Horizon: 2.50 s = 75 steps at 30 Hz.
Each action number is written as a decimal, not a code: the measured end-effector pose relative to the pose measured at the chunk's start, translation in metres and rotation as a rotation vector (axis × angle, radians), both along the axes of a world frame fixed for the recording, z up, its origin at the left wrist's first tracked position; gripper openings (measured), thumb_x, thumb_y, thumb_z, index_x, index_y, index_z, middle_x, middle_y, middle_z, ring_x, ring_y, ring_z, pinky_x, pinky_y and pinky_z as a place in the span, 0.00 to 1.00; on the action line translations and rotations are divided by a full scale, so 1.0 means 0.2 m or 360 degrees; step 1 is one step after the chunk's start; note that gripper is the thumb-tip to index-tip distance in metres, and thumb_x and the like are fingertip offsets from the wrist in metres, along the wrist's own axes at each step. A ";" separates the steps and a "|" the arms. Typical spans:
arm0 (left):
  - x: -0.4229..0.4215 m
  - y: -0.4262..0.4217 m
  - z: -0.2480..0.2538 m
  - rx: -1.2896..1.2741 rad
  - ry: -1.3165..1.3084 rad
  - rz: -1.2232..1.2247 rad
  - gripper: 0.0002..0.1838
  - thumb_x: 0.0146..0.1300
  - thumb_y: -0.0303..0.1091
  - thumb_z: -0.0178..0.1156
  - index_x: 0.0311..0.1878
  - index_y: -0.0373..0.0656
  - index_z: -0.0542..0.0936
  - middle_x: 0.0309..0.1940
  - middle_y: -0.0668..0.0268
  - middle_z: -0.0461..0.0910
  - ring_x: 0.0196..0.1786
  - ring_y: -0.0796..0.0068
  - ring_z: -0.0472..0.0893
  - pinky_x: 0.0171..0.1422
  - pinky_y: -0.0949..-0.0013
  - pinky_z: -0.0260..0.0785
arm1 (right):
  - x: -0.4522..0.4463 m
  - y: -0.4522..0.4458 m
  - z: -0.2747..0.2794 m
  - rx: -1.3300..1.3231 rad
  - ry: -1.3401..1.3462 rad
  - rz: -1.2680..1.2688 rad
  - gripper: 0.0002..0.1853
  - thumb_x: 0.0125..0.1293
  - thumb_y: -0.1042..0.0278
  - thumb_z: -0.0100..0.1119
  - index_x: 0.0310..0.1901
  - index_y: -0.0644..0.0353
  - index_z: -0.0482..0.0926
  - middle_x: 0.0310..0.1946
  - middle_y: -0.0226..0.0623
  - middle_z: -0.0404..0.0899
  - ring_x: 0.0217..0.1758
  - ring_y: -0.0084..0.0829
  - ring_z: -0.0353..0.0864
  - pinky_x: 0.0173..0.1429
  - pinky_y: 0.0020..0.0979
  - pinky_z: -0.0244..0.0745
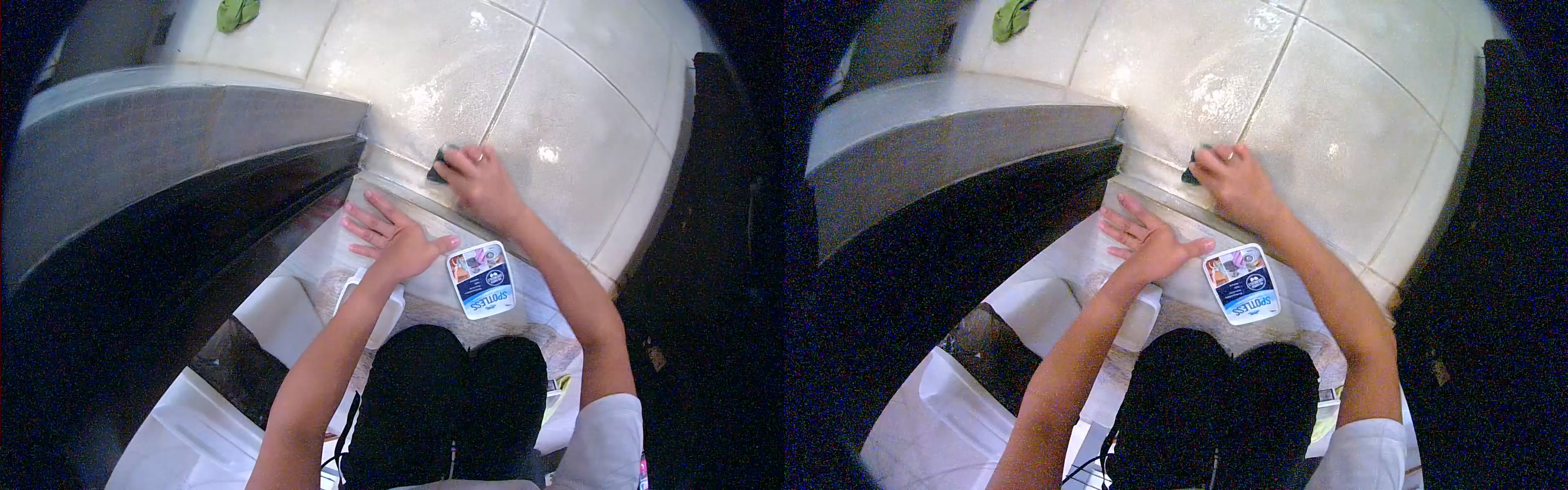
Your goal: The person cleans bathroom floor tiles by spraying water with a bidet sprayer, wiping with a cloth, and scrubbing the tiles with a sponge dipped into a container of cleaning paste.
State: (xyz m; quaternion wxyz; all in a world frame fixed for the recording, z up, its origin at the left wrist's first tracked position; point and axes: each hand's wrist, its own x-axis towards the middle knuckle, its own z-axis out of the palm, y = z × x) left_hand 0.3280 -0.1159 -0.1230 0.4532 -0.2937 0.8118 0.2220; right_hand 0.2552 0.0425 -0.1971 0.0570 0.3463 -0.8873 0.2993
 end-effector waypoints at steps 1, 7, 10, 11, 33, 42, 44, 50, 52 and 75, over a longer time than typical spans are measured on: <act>0.00 0.00 -0.01 -0.0003 0.0007 -0.0002 0.83 0.37 0.63 0.74 0.62 0.34 0.10 0.59 0.27 0.04 0.63 0.25 0.08 0.61 0.23 0.14 | -0.07 0.01 0.02 0.0012 -0.0019 0.0065 0.14 0.51 0.69 0.60 0.41 0.46 0.82 0.44 0.35 0.75 0.46 0.39 0.74 0.50 0.44 0.65; -0.03 -0.01 0.00 0.0004 -0.0071 0.0002 0.83 0.35 0.63 0.74 0.62 0.33 0.10 0.59 0.27 0.03 0.63 0.25 0.07 0.62 0.24 0.14 | -0.22 -0.46 -0.03 -0.0134 -0.0066 0.0327 0.08 0.52 0.63 0.58 0.34 0.46 0.84 0.44 0.35 0.75 0.50 0.41 0.72 0.43 0.45 0.69; -0.02 0.00 -0.01 0.0010 -0.0117 0.0004 0.83 0.35 0.64 0.74 0.62 0.33 0.10 0.60 0.27 0.04 0.63 0.26 0.08 0.62 0.24 0.14 | -0.29 -0.43 0.00 0.0107 0.0142 0.0289 0.10 0.48 0.66 0.62 0.35 0.48 0.85 0.39 0.35 0.73 0.43 0.39 0.74 0.46 0.43 0.71; -0.01 0.00 -0.01 0.0006 -0.0079 0.0010 0.83 0.35 0.64 0.74 0.62 0.33 0.10 0.60 0.27 0.05 0.64 0.26 0.08 0.62 0.24 0.14 | -0.26 -0.45 0.00 0.0100 0.0126 0.0296 0.10 0.48 0.66 0.62 0.35 0.48 0.85 0.39 0.35 0.73 0.43 0.39 0.74 0.46 0.43 0.71; 0.03 0.00 -0.03 0.0004 0.0101 -0.0065 0.85 0.32 0.68 0.73 0.63 0.34 0.11 0.60 0.26 0.05 0.63 0.21 0.10 0.60 0.20 0.15 | -0.08 -0.53 0.01 0.0210 0.0077 0.0231 0.11 0.47 0.63 0.58 0.34 0.49 0.84 0.38 0.30 0.71 0.43 0.33 0.73 0.40 0.32 0.72; 0.01 -0.01 0.01 0.0085 0.0024 -0.0065 0.80 0.40 0.62 0.72 0.63 0.35 0.11 0.60 0.28 0.04 0.62 0.20 0.09 0.60 0.22 0.14 | -0.10 -0.51 0.01 0.0169 0.0053 0.0360 0.08 0.49 0.63 0.57 0.31 0.52 0.83 0.37 0.29 0.73 0.45 0.32 0.73 0.41 0.34 0.73; 0.01 -0.02 0.01 0.0086 -0.0019 -0.0077 0.80 0.40 0.62 0.72 0.64 0.35 0.11 0.60 0.28 0.04 0.62 0.20 0.09 0.60 0.22 0.14 | -0.09 -0.41 0.03 0.0211 -0.0141 0.0533 0.09 0.46 0.64 0.59 0.31 0.53 0.82 0.36 0.29 0.72 0.43 0.32 0.73 0.43 0.34 0.72; -0.03 -0.03 -0.01 0.0098 -0.0099 -0.0123 0.80 0.41 0.60 0.72 0.63 0.34 0.11 0.59 0.26 0.05 0.60 0.17 0.09 0.59 0.19 0.17 | -0.10 -0.53 0.00 0.0112 -0.0043 0.0288 0.11 0.43 0.67 0.60 0.33 0.53 0.84 0.33 0.31 0.72 0.40 0.35 0.73 0.40 0.35 0.73; -0.03 -0.03 -0.01 0.0079 -0.0157 -0.0197 0.80 0.41 0.57 0.73 0.62 0.32 0.10 0.58 0.23 0.04 0.59 0.14 0.11 0.57 0.17 0.21 | -0.07 -0.50 0.01 -0.0061 -0.0098 0.0185 0.13 0.41 0.70 0.62 0.33 0.54 0.84 0.32 0.34 0.72 0.38 0.36 0.74 0.38 0.36 0.74; -0.02 -0.01 0.03 0.0071 -0.0026 -0.0129 0.77 0.45 0.55 0.72 0.62 0.34 0.10 0.58 0.26 0.03 0.61 0.16 0.11 0.62 0.21 0.20 | -0.03 -0.15 0.12 0.0426 -0.0236 0.0595 0.06 0.47 0.63 0.60 0.27 0.51 0.82 0.32 0.32 0.73 0.42 0.36 0.73 0.44 0.36 0.73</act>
